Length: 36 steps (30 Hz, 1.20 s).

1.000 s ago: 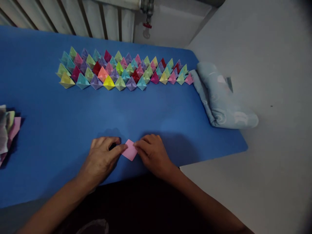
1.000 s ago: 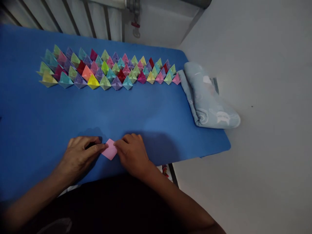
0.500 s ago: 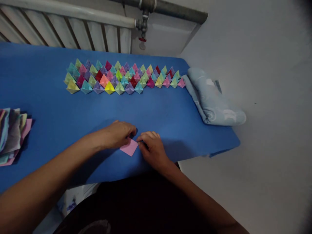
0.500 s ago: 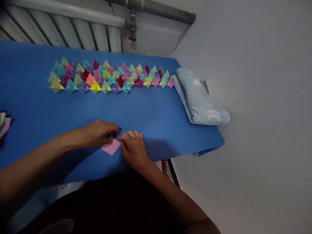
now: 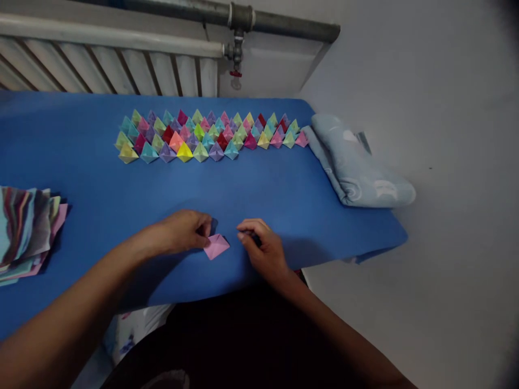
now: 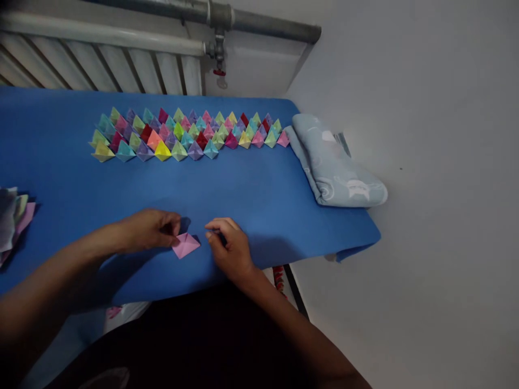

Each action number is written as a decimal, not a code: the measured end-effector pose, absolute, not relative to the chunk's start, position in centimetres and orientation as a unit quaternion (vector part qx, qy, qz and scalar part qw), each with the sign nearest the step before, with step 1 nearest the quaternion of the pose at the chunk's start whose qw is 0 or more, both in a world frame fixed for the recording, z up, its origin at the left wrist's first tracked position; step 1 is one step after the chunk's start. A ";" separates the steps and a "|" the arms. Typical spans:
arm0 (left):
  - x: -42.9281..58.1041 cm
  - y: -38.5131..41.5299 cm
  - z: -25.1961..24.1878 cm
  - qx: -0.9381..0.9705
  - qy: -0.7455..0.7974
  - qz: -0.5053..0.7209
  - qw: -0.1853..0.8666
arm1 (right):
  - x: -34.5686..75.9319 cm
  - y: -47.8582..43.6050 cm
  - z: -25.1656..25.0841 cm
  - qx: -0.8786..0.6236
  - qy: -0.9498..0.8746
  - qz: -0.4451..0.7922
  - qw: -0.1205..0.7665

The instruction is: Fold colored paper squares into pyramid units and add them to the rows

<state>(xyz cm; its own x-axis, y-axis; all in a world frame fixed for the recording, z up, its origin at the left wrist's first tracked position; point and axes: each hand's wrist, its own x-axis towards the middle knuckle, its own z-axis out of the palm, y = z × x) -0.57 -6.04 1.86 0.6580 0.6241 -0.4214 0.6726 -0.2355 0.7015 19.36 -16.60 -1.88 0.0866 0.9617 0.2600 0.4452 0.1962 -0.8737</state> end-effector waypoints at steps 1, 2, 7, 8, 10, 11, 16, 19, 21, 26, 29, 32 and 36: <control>-0.9 -6.3 1.8 0.745 0.425 0.010 0.514 | 19.3 -16.7 -1.7 -0.576 -0.596 0.290 0.479; -1.1 -6.7 1.7 0.703 0.434 0.057 0.560 | 19.3 -16.6 -1.6 -0.582 -0.574 0.309 0.486; -0.9 -9.0 1.1 0.571 0.477 0.251 0.619 | 18.3 -15.6 -0.3 -0.569 -0.475 0.467 0.482; -0.7 -9.4 0.9 0.558 0.481 0.275 0.618 | 18.1 -15.3 -0.1 -0.558 -0.463 0.496 0.477; -0.4 -10.1 0.6 0.539 0.481 0.306 0.620 | 17.5 -14.8 0.2 -0.544 -0.453 0.535 0.461; -0.2 -10.4 0.5 0.531 0.480 0.313 0.624 | 17.3 -14.6 0.3 -0.544 -0.450 0.542 0.455; -0.1 -10.5 0.4 0.538 0.456 0.294 0.644 | 16.7 -14.5 0.3 -0.566 -0.464 0.523 0.438; -0.3 -10.1 1.1 0.599 0.428 0.258 0.626 | 16.9 -14.7 0.4 -0.567 -0.490 0.513 0.420; -0.5 -9.9 2.0 0.648 0.415 0.229 0.596 | 17.1 -14.9 0.5 -0.559 -0.515 0.505 0.410; -0.8 -9.6 3.0 0.759 0.403 0.201 0.470 | 17.9 -14.9 0.3 -0.539 -0.669 0.346 0.377; -0.6 -9.8 1.9 0.838 0.368 0.241 0.324 | 18.6 -14.3 -0.2 -0.491 -0.795 0.146 0.325; -0.2 -10.2 0.2 0.890 0.327 0.276 0.158 | 19.3 -13.6 -1.0 -0.450 -0.851 0.015 0.272; 0.1 -11.1 -1.4 0.911 0.310 0.266 0.049 | 19.7 -13.5 -2.2 -0.427 -0.871 -0.047 0.239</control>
